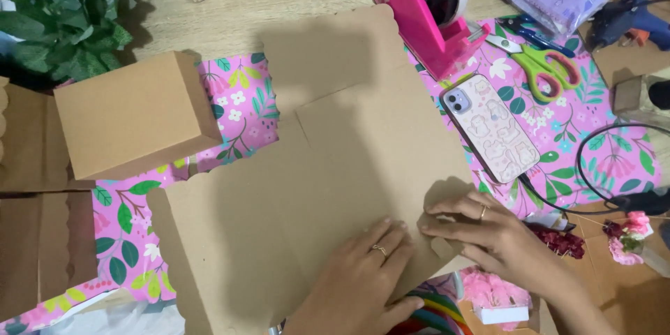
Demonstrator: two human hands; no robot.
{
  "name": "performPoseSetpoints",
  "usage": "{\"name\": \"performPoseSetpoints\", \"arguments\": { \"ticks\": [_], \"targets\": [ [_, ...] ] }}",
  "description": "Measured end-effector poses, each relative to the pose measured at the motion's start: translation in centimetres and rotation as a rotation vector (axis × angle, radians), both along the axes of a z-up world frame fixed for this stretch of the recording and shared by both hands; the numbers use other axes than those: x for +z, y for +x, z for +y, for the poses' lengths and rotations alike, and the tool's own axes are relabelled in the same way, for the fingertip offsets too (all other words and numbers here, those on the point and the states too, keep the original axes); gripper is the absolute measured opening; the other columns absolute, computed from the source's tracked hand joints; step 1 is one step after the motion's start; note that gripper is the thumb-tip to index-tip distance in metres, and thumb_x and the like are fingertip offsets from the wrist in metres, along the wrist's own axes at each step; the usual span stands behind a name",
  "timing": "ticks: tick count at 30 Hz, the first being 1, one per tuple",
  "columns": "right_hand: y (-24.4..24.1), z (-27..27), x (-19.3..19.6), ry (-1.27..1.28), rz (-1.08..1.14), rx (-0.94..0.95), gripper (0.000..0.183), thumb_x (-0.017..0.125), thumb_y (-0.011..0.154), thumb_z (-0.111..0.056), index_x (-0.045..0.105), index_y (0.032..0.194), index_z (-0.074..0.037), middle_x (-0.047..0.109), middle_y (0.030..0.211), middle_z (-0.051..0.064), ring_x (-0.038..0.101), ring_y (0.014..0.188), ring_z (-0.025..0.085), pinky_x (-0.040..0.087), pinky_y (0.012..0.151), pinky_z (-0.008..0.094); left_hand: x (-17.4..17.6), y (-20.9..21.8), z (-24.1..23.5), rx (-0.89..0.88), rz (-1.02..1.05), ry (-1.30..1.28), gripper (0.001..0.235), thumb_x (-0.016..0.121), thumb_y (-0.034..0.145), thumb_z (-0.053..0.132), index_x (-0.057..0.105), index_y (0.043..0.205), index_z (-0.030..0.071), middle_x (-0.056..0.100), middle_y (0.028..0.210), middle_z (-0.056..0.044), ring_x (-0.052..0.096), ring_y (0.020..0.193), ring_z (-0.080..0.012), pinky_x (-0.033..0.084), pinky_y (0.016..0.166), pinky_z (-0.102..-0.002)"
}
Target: The person assembles a flat cardboard box by folding the side flaps and tucking the tabs into slots to form the box structure. They work on a table with a pink floral mat, surrounded by other crafting supplies.
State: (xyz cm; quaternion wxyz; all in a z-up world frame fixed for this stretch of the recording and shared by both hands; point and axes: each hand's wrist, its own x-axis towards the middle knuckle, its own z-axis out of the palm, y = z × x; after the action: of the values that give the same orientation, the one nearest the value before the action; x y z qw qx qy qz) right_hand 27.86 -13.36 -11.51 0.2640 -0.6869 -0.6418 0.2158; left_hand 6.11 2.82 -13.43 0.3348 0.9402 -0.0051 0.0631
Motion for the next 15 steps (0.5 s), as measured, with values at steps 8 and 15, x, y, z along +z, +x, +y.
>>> {"name": "performPoseSetpoints", "arguments": {
  "ticks": [8, 15],
  "targets": [
    [4.3, 3.9, 1.3, 0.021, 0.173, 0.049, 0.041, 0.05, 0.099, -0.033, 0.077, 0.121, -0.012, 0.076, 0.125, 0.003, 0.067, 0.116, 0.025, 0.047, 0.101, 0.044, 0.1, -0.1, 1.2, 0.144, -0.111, 0.159, 0.086, 0.076, 0.078, 0.068, 0.063, 0.128, -0.001, 0.061, 0.132, -0.019, 0.056, 0.122, -0.0344, 0.042, 0.103, -0.046],
    [6.2, 5.4, 0.3, -0.1, 0.168, 0.003, 0.036, 0.059, 0.092, -0.037, 0.083, 0.105, -0.014, 0.084, 0.106, 0.0, 0.075, 0.1, 0.019, 0.052, 0.093, 0.037, -0.4, 1.5, 0.9, 0.378, -0.197, 0.179, 0.053, 0.075, 0.086, 0.058, 0.068, 0.101, 0.008, 0.065, 0.101, -0.006, 0.056, 0.09, -0.0274, 0.044, 0.081, -0.041]
  ]
}}
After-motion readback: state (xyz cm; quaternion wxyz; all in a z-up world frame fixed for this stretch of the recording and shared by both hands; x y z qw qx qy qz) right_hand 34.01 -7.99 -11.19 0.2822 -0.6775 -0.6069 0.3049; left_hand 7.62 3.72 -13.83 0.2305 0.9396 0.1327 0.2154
